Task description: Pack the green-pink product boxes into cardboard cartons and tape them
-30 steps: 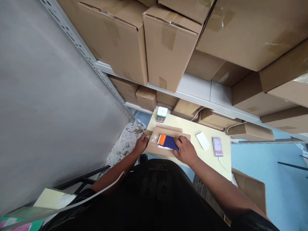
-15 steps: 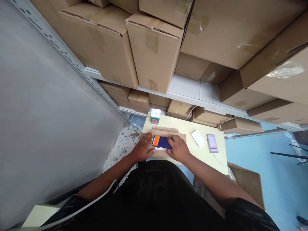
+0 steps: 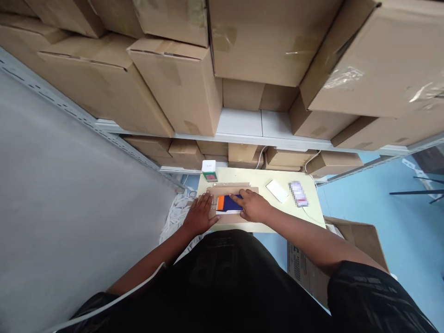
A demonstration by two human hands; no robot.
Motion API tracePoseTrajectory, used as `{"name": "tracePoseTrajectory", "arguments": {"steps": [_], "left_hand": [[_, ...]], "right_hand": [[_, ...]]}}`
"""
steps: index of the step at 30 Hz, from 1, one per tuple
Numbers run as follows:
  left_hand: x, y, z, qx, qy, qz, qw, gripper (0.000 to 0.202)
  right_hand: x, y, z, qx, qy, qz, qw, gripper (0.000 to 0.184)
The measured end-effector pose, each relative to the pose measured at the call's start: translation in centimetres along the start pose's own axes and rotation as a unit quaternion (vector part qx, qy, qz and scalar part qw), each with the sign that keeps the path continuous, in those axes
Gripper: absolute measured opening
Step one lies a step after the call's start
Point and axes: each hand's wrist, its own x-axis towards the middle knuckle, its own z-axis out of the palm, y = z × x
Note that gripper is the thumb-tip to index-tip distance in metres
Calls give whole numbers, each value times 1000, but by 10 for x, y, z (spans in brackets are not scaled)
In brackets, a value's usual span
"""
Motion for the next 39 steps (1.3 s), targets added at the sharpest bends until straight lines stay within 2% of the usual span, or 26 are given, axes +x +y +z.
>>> {"name": "tracePoseTrajectory", "arguments": {"steps": [8, 13, 23, 31, 35, 39], "left_hand": [[5, 5, 1, 22, -14, -2, 1000, 94], [5, 7, -2, 34, -27, -10, 999, 95], [4, 2, 3, 35, -19, -7, 999, 97], [5, -1, 4, 35, -18, -1, 999, 99], [5, -1, 3, 16, -17, 2, 1000, 98], [6, 0, 2, 2, -16, 4, 1000, 97]], "right_hand": [[-32, 35, -7, 14, 7, 1, 1000, 77], [-61, 60, -14, 15, 2, 12, 1000, 80], [-136, 120, -8, -4, -4, 44, 999, 81], [-178, 160, 0, -9, -15, 49, 999, 82], [-189, 178, 11, -16, -18, 50, 998, 77], [-176, 187, 33, -2, -32, 54, 998, 74]]}}
